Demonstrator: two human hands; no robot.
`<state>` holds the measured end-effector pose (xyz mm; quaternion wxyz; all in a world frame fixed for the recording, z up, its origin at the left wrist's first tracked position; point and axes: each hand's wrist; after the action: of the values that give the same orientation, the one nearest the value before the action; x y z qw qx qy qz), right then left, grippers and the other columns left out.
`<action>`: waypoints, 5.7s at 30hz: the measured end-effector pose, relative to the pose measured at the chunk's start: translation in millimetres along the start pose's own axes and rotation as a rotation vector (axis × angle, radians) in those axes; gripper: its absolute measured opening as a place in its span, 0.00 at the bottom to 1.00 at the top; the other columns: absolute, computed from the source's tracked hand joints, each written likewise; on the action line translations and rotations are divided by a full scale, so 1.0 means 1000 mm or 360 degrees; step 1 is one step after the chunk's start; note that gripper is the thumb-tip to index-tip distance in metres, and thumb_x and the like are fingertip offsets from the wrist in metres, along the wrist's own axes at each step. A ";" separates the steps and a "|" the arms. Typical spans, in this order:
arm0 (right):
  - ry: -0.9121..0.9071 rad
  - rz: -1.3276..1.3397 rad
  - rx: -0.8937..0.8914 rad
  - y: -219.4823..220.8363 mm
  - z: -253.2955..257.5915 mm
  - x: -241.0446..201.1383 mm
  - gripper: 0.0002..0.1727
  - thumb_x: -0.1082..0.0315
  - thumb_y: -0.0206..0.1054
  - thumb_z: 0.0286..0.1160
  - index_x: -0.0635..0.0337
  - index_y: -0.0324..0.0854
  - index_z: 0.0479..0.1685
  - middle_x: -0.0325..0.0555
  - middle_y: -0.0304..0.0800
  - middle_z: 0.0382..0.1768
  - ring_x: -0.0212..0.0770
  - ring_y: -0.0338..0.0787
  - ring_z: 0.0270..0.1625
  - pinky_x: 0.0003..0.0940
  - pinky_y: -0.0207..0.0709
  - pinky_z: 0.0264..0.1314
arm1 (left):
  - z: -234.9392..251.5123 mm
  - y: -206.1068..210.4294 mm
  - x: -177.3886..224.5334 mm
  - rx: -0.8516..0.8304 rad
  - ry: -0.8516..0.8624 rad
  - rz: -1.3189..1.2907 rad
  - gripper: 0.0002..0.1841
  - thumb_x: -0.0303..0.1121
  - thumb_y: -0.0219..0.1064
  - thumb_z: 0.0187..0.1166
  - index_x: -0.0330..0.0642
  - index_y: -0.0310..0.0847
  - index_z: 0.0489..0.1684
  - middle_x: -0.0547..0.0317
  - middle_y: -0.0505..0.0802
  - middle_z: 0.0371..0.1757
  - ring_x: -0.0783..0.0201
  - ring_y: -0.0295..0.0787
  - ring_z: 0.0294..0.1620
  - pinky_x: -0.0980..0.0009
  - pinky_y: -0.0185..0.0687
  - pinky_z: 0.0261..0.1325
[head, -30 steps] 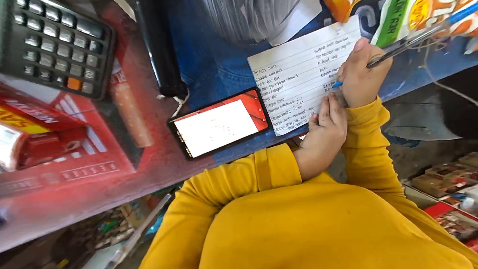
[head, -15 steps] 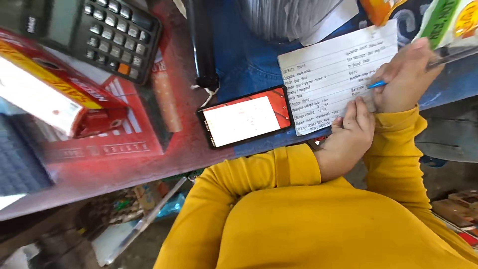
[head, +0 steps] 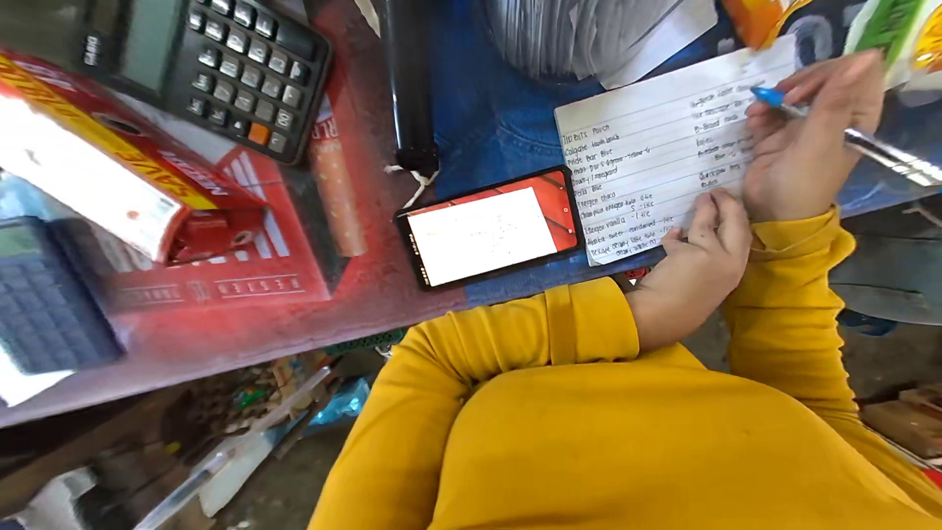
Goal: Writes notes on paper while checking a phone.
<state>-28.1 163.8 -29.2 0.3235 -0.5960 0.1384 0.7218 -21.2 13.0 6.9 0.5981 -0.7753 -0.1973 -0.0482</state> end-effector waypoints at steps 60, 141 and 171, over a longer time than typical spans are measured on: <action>-0.0018 0.0260 -0.0187 -0.004 -0.001 0.018 0.30 0.48 0.49 0.92 0.50 0.76 0.16 0.28 0.83 0.24 0.22 0.83 0.24 0.19 0.80 0.26 | 0.007 0.059 -0.019 0.1040 0.0173 0.0903 0.23 0.16 0.65 0.68 0.35 0.86 0.65 0.40 0.89 0.67 0.53 0.88 0.68 0.62 0.80 0.57; -0.0029 -0.0121 0.0058 -0.002 0.000 -0.001 0.29 0.68 0.41 0.91 0.40 0.70 0.12 0.17 0.77 0.11 0.15 0.76 0.13 0.14 0.72 0.17 | 0.009 0.046 -0.023 0.0754 0.0331 0.0721 0.25 0.13 0.52 0.80 0.31 0.70 0.79 0.32 0.74 0.82 0.43 0.70 0.84 0.58 0.62 0.83; -0.0093 -0.0455 0.0185 0.000 -0.005 0.002 0.24 0.73 0.51 0.84 0.42 0.65 0.13 0.17 0.68 0.09 0.14 0.71 0.13 0.14 0.67 0.18 | 0.008 0.049 -0.022 0.0781 0.0250 0.0684 0.24 0.14 0.55 0.79 0.35 0.73 0.75 0.30 0.72 0.81 0.41 0.72 0.82 0.59 0.66 0.81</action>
<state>-24.7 161.4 -32.7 0.4607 -0.5686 0.0842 0.6763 -25.0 5.3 -46.4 0.7768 -0.6259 0.0116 0.0684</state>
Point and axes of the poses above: each hand's wrist, its own z-axis towards the middle knuckle, its own y-axis out of the palm, x = y × z
